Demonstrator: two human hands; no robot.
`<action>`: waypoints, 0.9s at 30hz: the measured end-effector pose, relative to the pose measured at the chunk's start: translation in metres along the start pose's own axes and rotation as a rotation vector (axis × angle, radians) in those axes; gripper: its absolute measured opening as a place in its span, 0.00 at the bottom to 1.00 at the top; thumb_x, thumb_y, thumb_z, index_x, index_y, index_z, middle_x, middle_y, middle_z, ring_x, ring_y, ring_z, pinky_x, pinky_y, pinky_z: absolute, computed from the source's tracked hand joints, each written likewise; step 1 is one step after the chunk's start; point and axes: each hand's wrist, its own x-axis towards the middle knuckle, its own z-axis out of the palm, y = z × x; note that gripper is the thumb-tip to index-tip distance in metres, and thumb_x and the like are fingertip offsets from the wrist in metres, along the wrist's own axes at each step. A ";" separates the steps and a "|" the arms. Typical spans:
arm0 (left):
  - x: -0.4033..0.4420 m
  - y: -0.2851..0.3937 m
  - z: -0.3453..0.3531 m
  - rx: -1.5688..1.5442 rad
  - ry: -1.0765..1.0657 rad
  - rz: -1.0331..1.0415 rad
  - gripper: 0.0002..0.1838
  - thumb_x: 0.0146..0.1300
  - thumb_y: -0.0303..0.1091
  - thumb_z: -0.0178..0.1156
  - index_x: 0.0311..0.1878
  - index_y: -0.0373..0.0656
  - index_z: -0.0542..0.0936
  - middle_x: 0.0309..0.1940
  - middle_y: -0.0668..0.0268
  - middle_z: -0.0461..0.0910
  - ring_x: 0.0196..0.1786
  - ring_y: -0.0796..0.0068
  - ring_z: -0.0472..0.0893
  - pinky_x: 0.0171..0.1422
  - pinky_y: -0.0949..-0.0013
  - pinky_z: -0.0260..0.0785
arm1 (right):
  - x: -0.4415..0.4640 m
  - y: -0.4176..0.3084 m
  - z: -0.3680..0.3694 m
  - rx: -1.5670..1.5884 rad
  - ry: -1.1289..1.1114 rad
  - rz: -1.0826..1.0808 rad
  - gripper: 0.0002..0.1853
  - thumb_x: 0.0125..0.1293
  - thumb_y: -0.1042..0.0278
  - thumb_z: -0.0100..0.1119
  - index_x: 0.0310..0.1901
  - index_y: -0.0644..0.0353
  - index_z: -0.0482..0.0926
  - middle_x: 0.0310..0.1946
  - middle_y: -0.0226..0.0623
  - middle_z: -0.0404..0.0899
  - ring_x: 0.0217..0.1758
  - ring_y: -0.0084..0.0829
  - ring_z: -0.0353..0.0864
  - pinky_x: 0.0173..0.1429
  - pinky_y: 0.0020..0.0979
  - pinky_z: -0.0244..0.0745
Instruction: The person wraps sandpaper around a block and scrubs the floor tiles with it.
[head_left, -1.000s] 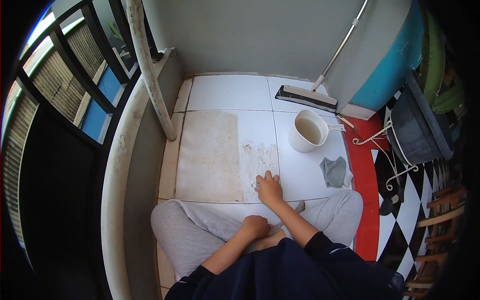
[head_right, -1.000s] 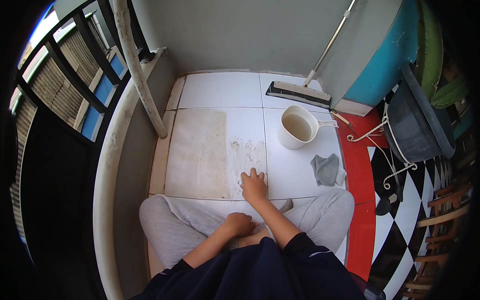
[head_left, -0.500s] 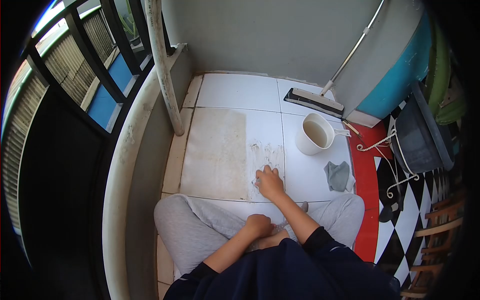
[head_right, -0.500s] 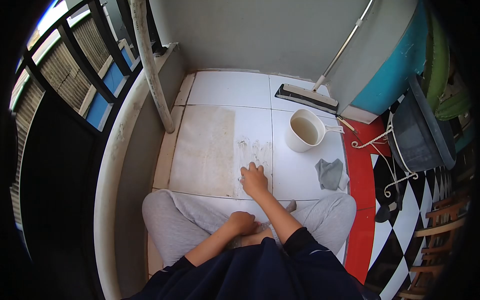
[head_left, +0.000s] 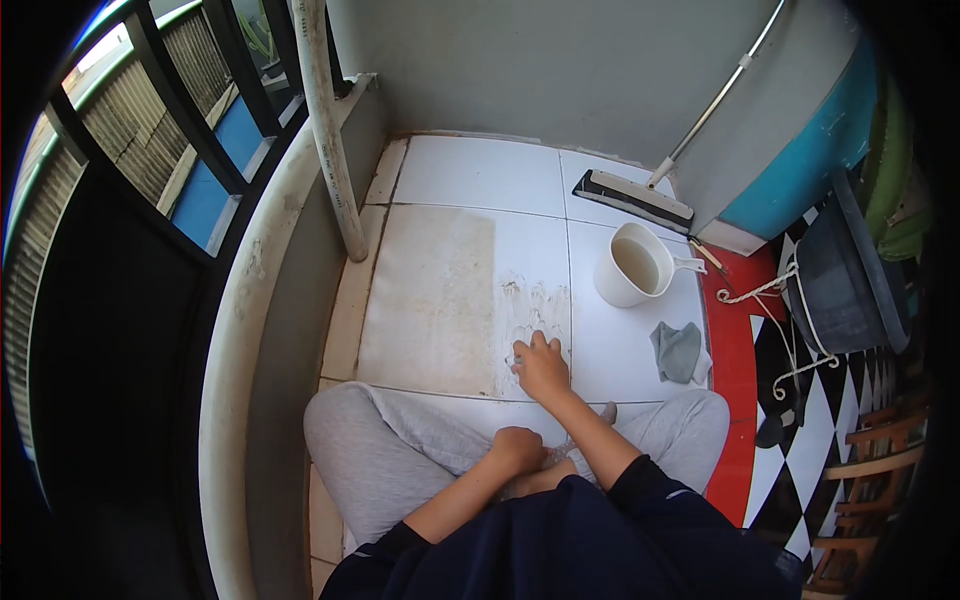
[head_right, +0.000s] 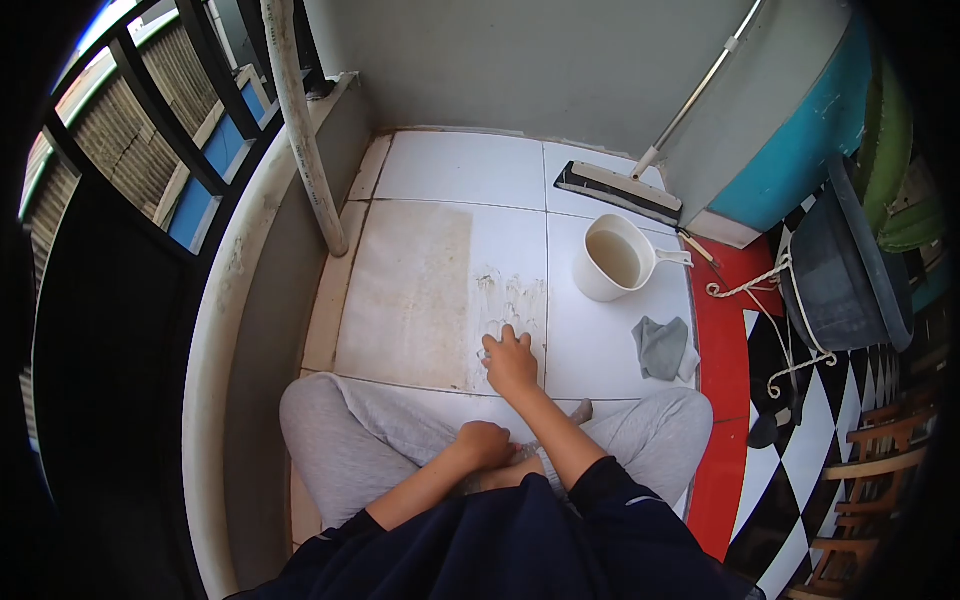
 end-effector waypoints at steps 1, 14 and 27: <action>0.001 0.000 -0.001 0.001 -0.003 0.015 0.27 0.62 0.55 0.44 0.36 0.38 0.80 0.34 0.54 0.80 0.39 0.57 0.80 0.43 0.58 0.71 | -0.011 -0.001 0.000 -0.007 -0.013 -0.012 0.11 0.49 0.70 0.63 0.37 0.50 0.75 0.41 0.38 0.66 0.44 0.47 0.65 0.36 0.41 0.74; -0.002 0.001 -0.005 0.004 -0.001 -0.007 0.25 0.63 0.53 0.45 0.34 0.41 0.82 0.36 0.55 0.81 0.41 0.60 0.80 0.45 0.61 0.70 | 0.008 -0.002 -0.019 0.101 -0.008 -0.144 0.10 0.47 0.69 0.65 0.32 0.52 0.76 0.37 0.35 0.68 0.40 0.42 0.66 0.40 0.38 0.71; 0.001 0.003 0.002 0.029 0.007 -0.010 0.25 0.62 0.54 0.47 0.35 0.42 0.82 0.36 0.57 0.81 0.40 0.62 0.81 0.42 0.61 0.71 | 0.023 -0.005 -0.006 -0.001 -0.011 -0.076 0.09 0.49 0.69 0.63 0.34 0.51 0.77 0.41 0.37 0.68 0.44 0.43 0.67 0.39 0.39 0.74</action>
